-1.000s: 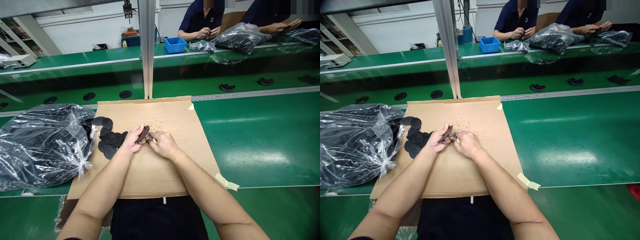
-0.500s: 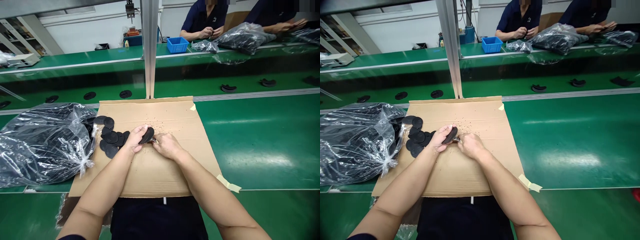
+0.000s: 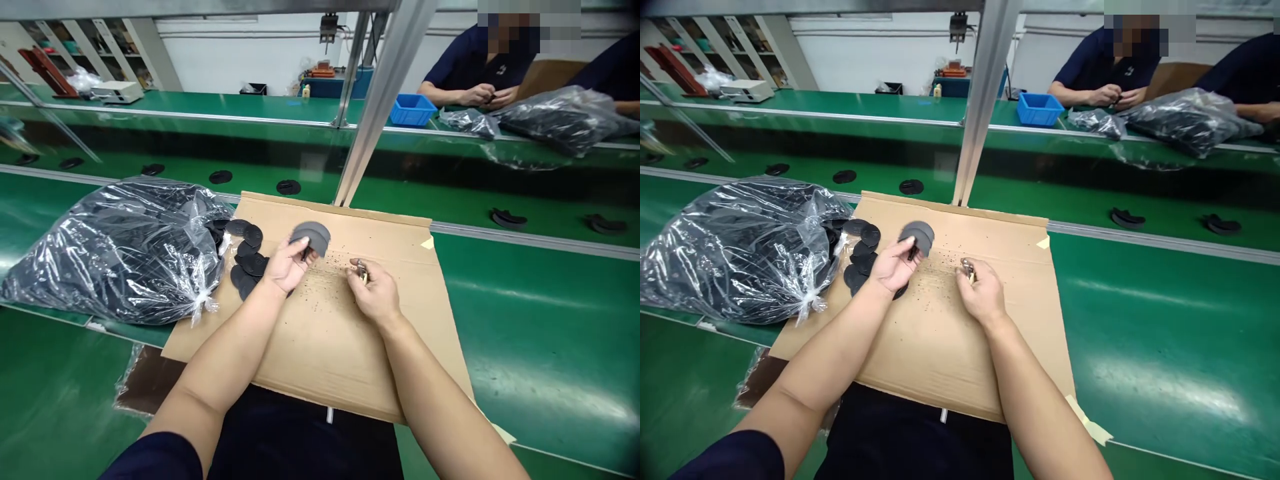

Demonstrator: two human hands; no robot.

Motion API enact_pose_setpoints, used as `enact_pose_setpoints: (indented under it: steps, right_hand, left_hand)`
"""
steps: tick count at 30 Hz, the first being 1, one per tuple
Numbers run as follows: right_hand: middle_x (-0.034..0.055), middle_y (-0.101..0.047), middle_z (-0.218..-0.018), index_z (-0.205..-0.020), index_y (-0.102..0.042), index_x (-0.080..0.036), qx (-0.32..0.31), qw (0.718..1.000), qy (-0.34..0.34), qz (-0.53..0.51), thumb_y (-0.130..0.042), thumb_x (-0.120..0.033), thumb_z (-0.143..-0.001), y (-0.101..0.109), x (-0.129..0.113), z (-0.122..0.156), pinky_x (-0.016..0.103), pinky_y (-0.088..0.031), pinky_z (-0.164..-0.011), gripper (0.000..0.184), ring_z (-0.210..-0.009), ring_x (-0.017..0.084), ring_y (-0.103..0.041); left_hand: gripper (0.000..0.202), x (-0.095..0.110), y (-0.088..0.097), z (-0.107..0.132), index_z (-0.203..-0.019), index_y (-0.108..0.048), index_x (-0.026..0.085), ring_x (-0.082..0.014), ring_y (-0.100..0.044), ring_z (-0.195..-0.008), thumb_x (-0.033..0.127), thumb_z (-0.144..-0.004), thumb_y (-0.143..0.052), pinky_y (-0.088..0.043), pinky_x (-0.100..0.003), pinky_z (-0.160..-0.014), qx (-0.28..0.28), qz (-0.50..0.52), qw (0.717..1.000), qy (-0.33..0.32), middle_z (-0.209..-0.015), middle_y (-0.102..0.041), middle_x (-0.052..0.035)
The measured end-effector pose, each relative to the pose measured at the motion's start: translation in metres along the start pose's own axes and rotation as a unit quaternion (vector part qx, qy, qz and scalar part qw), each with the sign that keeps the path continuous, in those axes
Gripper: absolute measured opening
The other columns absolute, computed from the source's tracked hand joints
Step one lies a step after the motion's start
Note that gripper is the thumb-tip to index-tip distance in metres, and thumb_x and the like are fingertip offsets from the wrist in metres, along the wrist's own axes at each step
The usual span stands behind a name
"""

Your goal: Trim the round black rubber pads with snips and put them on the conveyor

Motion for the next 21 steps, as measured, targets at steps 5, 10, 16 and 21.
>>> enact_pose_setpoints:
  steps: [5,10,16,21]
  right_hand:
    - [0.0083,-0.067,-0.100,-0.104,-0.065,-0.019,-0.184,0.976,0.104,0.056,-0.056,-0.028,-0.082,-0.029,-0.048,-0.015,0.033,-0.045,-0.088,0.025,-0.096,0.023,-0.060]
    - [0.0073,-0.069,-0.092,-0.094,-0.064,-0.021,-0.289,0.947,-0.002,0.140,-0.054,-0.039,-0.087,-0.079,-0.091,-0.027,0.029,-0.045,-0.072,0.021,-0.085,0.022,-0.063]
    - [0.0083,-0.070,-0.092,-0.089,-0.061,-0.023,-0.308,0.929,-0.015,0.204,-0.054,-0.028,-0.083,-0.097,-0.095,-0.032,0.031,-0.043,-0.067,0.011,-0.085,0.025,-0.064]
    - [0.0096,-0.068,-0.097,-0.089,-0.060,-0.021,-0.261,0.941,0.073,0.205,-0.052,-0.032,-0.086,-0.095,-0.092,-0.029,0.031,-0.044,-0.075,0.014,-0.092,0.024,-0.062]
  left_hand:
    - [0.008,0.046,0.013,-0.002,-0.080,-0.056,0.015,-0.0092,-0.058,-0.063,0.009,-0.078,-0.061,-0.045,-0.022,-0.060,0.051,0.066,0.988,-0.128,-0.068,-0.060,0.0005]
    - [0.021,0.053,0.025,-0.008,-0.077,-0.050,0.017,-0.0042,-0.046,-0.046,0.015,-0.072,-0.070,-0.032,-0.019,-0.046,0.084,0.071,0.981,-0.159,-0.057,-0.049,0.0068]
    - [0.027,0.050,0.027,-0.010,-0.083,-0.048,0.019,-0.0061,-0.055,-0.052,0.018,-0.071,-0.072,-0.040,-0.019,-0.053,0.098,0.061,0.976,-0.183,-0.068,-0.057,0.0062]
    - [0.018,0.043,0.027,-0.014,-0.082,-0.051,0.016,-0.0109,-0.062,-0.061,0.011,-0.072,-0.065,-0.048,-0.023,-0.062,0.089,0.045,0.979,-0.180,-0.068,-0.060,0.0012]
Point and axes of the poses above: each hand's wrist, its own z-axis away from the middle knuckle, its own y-axis out of the back of the hand, x = y × z, the point moved 4 cm from there along -z, towards the middle knuckle
